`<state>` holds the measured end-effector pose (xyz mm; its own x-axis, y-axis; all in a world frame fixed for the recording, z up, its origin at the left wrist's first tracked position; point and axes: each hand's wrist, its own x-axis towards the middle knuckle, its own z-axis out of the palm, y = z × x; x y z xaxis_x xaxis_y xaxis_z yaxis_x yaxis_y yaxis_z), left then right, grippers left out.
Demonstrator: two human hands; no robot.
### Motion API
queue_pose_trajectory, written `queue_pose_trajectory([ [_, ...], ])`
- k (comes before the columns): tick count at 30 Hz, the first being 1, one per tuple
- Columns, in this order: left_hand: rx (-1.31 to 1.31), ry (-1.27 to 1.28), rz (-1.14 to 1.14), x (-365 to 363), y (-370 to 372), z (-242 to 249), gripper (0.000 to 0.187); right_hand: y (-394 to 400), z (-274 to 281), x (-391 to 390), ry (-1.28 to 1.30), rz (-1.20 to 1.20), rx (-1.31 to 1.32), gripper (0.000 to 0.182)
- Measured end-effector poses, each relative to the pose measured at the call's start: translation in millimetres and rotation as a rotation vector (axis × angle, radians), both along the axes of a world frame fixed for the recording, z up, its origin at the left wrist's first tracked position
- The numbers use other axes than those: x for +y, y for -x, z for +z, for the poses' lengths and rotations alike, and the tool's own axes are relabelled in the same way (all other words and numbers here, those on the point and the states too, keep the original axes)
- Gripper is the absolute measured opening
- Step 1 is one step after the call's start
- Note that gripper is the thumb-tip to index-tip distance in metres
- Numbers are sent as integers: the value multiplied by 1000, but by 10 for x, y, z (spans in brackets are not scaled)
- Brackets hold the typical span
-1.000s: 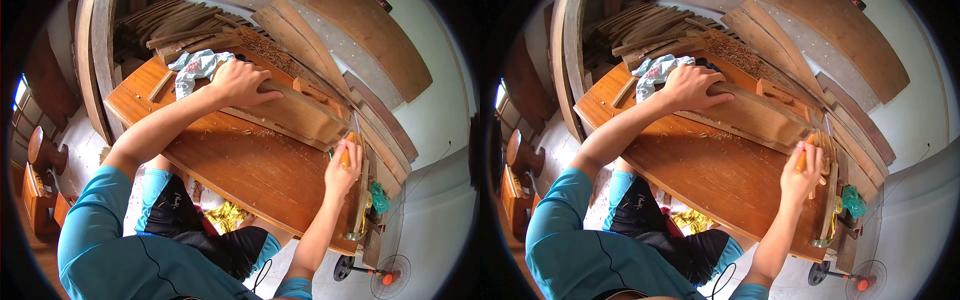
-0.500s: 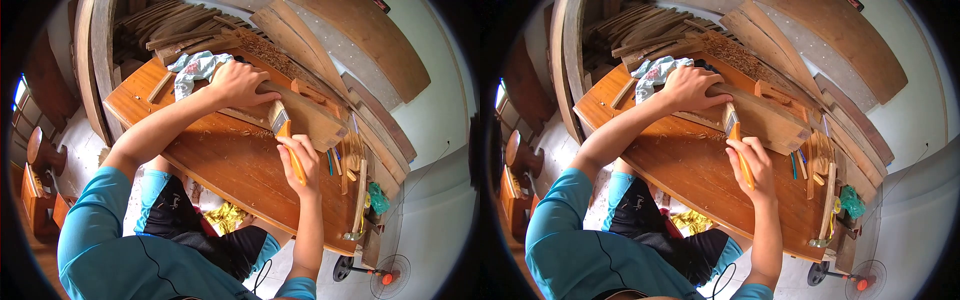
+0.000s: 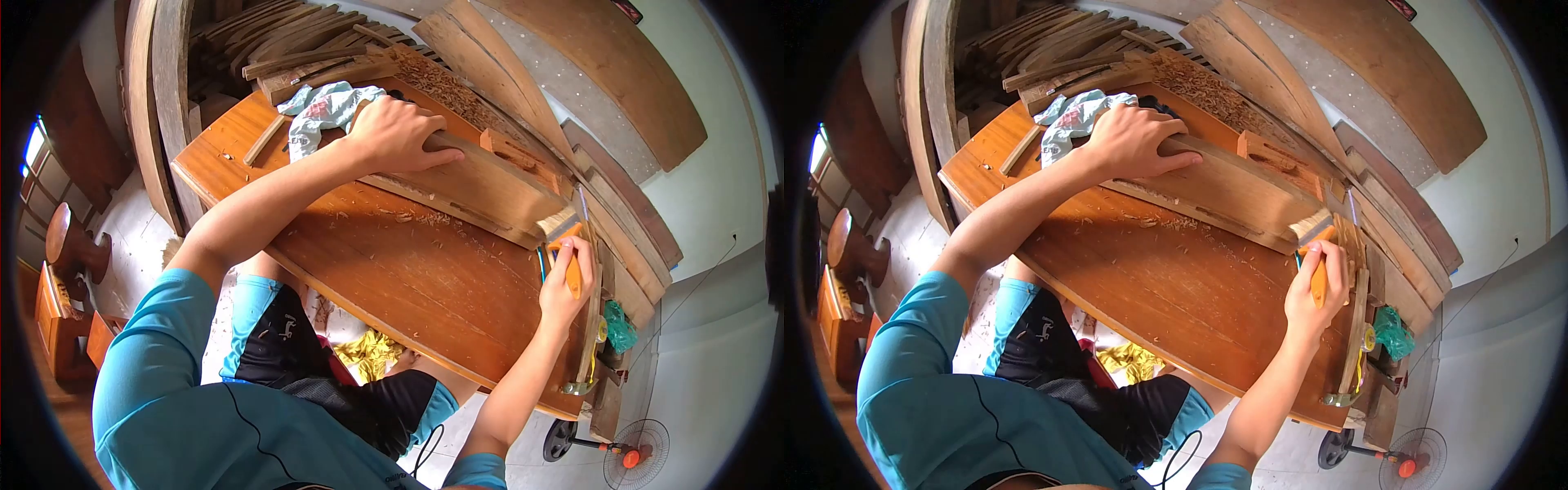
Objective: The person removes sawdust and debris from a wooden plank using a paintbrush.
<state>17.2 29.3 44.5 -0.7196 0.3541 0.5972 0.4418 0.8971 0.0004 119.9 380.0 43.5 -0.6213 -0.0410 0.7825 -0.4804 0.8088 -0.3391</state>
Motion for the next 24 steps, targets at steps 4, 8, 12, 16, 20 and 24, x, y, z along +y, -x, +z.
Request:
queue_pose_trajectory([
  [4,-90,17,39,23,-74,81,74,5,-56,-110,-125,-85,83,11],
  [8,-67,4,28,18,-67,55,74,-61,-106,-494,-172,9,6,11],
  [12,-91,9,53,30,-98,107,73,-84,-197,-714,-174,164,-39,7],
  [16,-71,-2,34,23,-91,76,73,-145,-214,-870,-123,363,-129,8],
  [20,-78,5,30,20,-78,65,74,-112,-226,-860,-118,502,-123,15],
  [24,-119,26,60,33,-139,140,75,-81,-169,-723,-55,442,-123,15],
])
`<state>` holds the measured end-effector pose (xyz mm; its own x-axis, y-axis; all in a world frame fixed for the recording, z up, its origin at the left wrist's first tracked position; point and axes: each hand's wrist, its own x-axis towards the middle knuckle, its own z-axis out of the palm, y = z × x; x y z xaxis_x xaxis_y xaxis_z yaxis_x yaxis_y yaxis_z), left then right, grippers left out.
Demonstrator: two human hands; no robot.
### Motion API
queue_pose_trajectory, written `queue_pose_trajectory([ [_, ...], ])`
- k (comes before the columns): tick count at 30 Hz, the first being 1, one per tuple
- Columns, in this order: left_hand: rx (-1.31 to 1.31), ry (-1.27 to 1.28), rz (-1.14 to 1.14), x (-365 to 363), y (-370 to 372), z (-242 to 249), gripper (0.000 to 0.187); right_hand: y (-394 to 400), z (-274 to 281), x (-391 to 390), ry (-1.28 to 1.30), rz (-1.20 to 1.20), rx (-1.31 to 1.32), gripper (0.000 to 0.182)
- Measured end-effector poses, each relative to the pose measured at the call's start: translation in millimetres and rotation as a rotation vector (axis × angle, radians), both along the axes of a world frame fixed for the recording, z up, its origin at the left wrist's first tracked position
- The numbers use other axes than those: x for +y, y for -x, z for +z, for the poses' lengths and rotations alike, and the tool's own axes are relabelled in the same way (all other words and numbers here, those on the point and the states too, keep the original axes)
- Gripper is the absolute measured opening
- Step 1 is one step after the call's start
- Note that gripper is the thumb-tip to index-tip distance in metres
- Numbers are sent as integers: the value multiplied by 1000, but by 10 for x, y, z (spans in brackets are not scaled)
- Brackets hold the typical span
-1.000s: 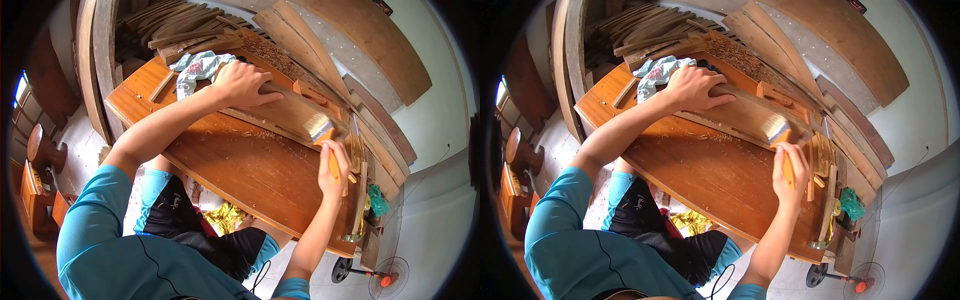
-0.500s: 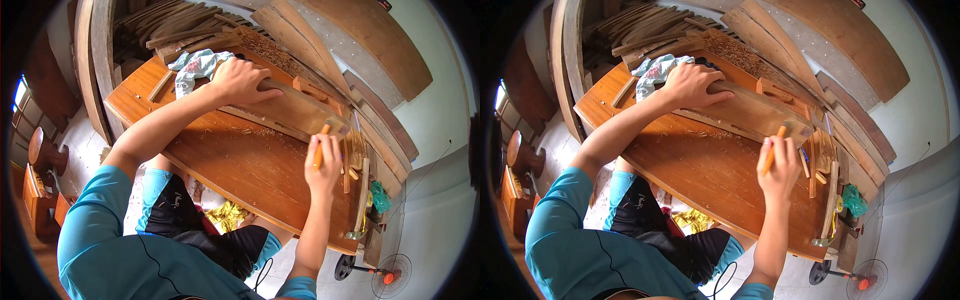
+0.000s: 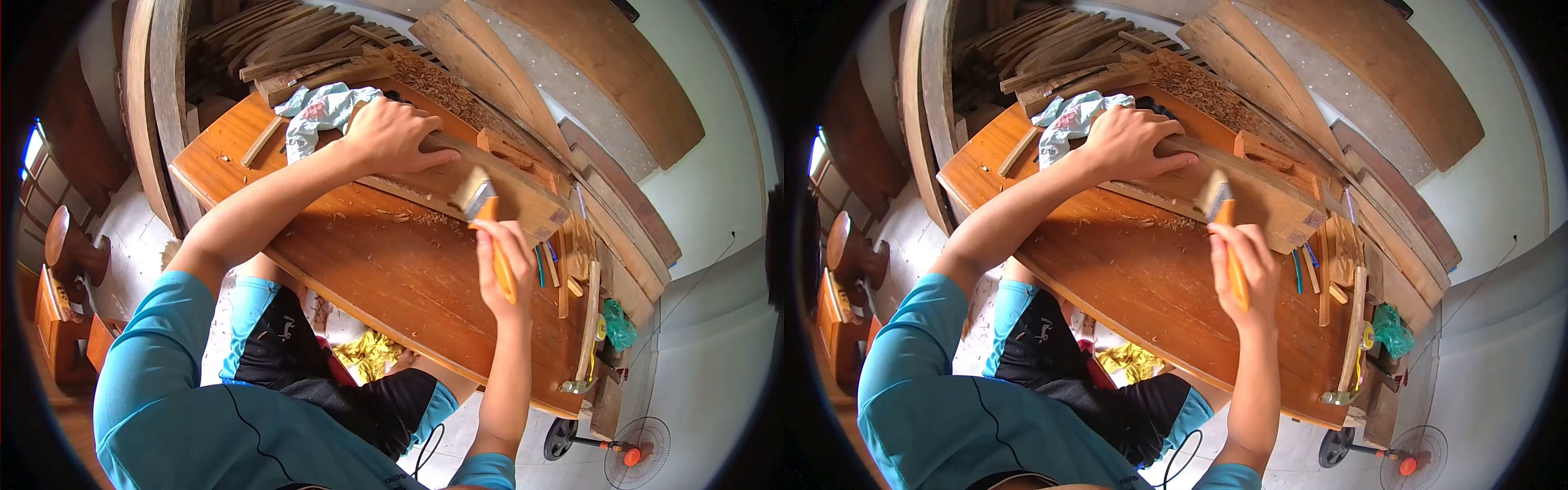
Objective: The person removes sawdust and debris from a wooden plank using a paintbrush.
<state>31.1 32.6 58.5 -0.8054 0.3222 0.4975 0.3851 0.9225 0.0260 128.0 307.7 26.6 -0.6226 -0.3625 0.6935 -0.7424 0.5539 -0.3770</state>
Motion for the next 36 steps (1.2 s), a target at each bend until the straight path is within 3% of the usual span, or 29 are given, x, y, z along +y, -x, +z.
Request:
queue_pose_trajectory([
  [7,3,-3,2,0,48,-33,75,48,131,376,64,-183,6,7],
  [10,151,-17,-60,-34,129,-138,82,90,156,534,51,-259,68,10],
  [19,15,-13,-2,0,17,-44,75,33,163,489,-34,-589,255,12],
  [20,47,-17,-12,2,32,-64,74,50,147,439,-99,-549,332,11],
  [25,35,-12,1,5,-18,-48,73,-55,8,-30,-142,-377,124,11],
  [32,63,-32,-16,1,-6,-83,73,-68,3,-145,-56,13,67,20],
  [36,38,-13,-9,1,-15,-66,74,9,40,72,-2,-65,120,18],
])
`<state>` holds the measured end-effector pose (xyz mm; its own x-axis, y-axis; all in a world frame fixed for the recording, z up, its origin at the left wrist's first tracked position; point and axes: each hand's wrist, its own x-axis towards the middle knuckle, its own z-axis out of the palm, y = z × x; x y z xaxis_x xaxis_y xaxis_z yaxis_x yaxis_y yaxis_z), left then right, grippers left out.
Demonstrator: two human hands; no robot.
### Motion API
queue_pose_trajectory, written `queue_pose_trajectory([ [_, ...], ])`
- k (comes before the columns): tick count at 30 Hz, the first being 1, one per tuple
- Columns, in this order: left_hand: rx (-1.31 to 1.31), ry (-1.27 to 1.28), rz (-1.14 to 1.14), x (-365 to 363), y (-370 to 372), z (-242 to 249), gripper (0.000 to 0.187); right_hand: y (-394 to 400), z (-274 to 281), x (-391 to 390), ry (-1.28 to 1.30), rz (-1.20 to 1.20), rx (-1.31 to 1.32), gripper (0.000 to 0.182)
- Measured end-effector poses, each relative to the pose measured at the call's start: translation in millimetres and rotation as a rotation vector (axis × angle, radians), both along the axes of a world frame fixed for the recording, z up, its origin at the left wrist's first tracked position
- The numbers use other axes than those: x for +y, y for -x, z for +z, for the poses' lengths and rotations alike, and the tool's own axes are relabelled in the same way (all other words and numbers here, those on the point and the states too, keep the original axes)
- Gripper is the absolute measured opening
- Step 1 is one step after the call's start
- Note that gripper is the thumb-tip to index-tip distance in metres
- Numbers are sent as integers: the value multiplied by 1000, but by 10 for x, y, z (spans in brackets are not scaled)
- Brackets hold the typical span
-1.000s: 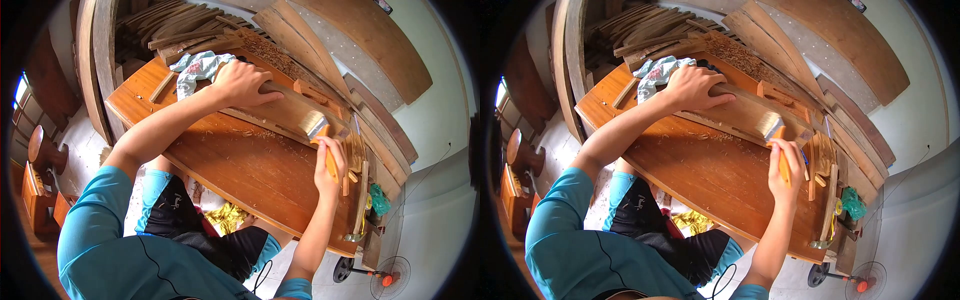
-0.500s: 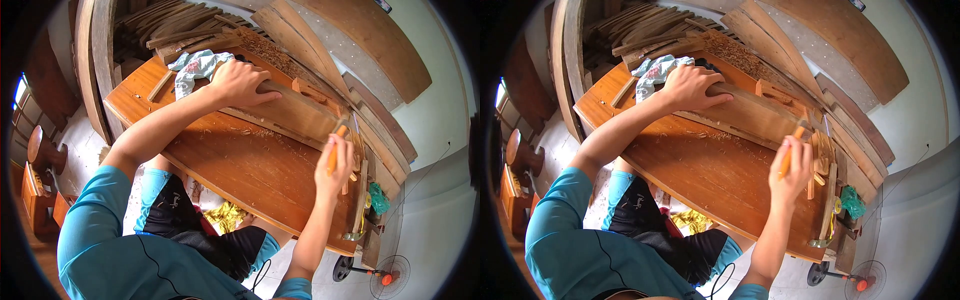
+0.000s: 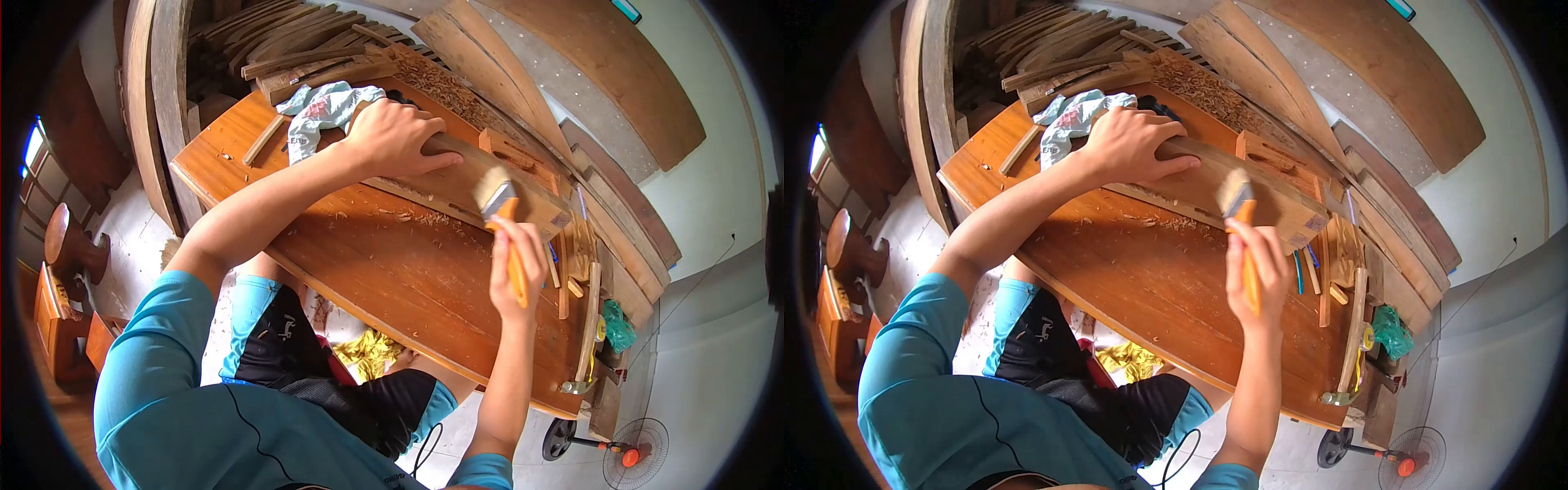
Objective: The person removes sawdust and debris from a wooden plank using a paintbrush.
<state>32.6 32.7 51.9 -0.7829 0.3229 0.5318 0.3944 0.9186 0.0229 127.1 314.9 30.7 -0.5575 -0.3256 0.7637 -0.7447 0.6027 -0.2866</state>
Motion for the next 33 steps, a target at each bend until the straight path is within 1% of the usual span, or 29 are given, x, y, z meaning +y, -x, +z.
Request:
queue_pose_trajectory([
  [1,-16,4,12,4,-4,16,74,4,28,59,55,-27,-22,17],
  [3,-11,4,13,-6,12,4,75,62,59,238,109,-119,46,16],
  [5,-11,8,5,-4,13,-5,75,54,81,448,110,-317,43,16],
  [6,-10,6,1,-1,9,-4,75,92,103,486,122,-338,155,16],
  [7,-8,3,1,-2,7,0,75,91,118,517,115,-391,212,15],
  [9,-16,7,15,-5,-1,5,75,72,123,502,83,-444,238,14],
  [11,-11,6,10,11,-7,2,74,42,84,381,44,-409,189,14],
  [12,1,-3,5,8,-9,1,73,24,50,314,27,-363,124,13],
  [13,14,-13,3,4,-10,3,73,43,31,222,-22,-310,147,12],
  [15,5,-16,4,-3,-13,12,72,-13,-19,22,-37,-253,36,13],
  [17,22,-23,-13,3,3,-6,71,-53,-48,-118,-72,-148,8,17],
  [18,46,-32,-24,3,12,-24,71,-48,-69,-170,-95,-67,26,21],
  [19,70,-40,-31,-6,20,-35,70,-66,-92,-201,-112,-17,-20,25],
  [22,-43,-11,13,8,-24,42,71,-55,-101,-251,-123,114,-67,28],
  [25,40,-11,-25,-8,7,-13,72,-3,-97,-134,-75,101,-43,27],
  [29,20,16,10,5,-11,4,72,71,-10,150,59,-33,24,19],
  [31,13,16,13,3,-23,13,73,69,41,275,119,-144,51,17],
  [32,-6,18,18,-1,-34,28,73,67,40,365,143,-219,23,17],
  [33,-25,20,21,1,-44,51,73,88,58,408,139,-262,103,15],
])
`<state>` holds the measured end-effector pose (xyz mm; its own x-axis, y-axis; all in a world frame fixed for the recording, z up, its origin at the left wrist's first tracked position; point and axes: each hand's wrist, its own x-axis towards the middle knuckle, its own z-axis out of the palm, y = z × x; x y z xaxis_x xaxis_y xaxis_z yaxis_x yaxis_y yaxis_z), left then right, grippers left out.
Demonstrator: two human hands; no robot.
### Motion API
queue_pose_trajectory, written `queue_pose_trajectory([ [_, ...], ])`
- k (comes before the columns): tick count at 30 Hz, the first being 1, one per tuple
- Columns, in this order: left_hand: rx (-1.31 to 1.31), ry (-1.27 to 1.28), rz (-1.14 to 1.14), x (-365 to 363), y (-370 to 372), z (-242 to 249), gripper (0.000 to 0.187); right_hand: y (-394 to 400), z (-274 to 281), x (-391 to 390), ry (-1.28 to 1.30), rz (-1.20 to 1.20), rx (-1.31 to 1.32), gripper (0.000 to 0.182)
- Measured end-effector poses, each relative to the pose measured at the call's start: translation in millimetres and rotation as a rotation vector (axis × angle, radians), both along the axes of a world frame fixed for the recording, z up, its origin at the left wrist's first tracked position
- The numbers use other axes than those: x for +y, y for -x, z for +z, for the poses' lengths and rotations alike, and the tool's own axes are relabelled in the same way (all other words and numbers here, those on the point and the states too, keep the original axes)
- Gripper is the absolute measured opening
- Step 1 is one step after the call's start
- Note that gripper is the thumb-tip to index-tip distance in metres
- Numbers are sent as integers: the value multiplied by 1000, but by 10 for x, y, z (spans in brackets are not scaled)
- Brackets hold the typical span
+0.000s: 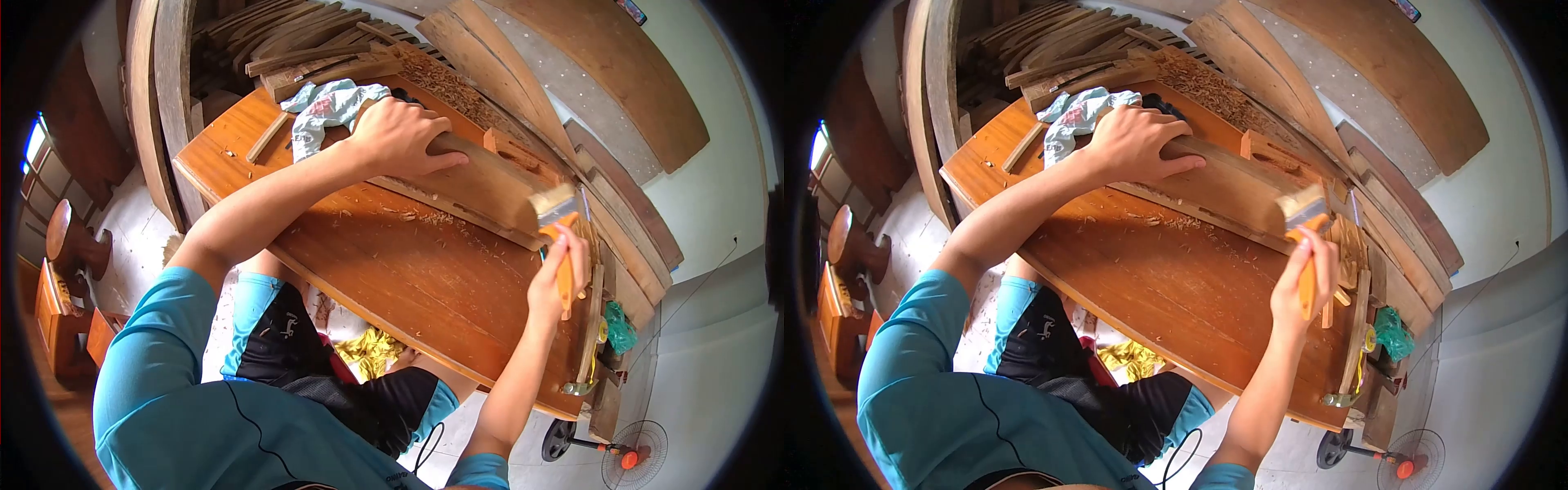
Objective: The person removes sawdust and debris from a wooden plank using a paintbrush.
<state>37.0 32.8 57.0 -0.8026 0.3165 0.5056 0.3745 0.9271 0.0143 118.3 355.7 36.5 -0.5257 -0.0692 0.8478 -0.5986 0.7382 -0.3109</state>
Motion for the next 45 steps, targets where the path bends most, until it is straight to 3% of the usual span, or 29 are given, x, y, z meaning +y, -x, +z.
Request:
queue_pose_trajectory([
  [5,70,-26,-35,-14,62,-98,73,-29,-12,-91,-80,-78,22,13],
  [6,53,-23,-28,-9,57,-78,73,-11,-42,-172,-114,-34,69,12],
  [9,20,-4,0,7,19,-8,71,-103,-98,-386,-187,18,-157,17],
  [13,22,-21,-9,2,10,-15,71,-153,-189,-575,-225,194,-247,22],
  [19,36,-11,-18,3,4,-27,71,-121,-168,-628,-217,448,-191,26],
  [28,12,0,-10,-7,40,-52,72,-29,-74,-119,59,105,-114,17],
  [32,28,-16,-18,-5,24,-66,72,-45,11,-124,-13,-87,125,14],
  [40,30,-35,-22,-5,19,-49,71,-169,-122,-546,-329,-23,-188,15],
  [45,37,-39,-26,-9,38,-57,70,-164,-171,-633,-399,227,-221,18],
])
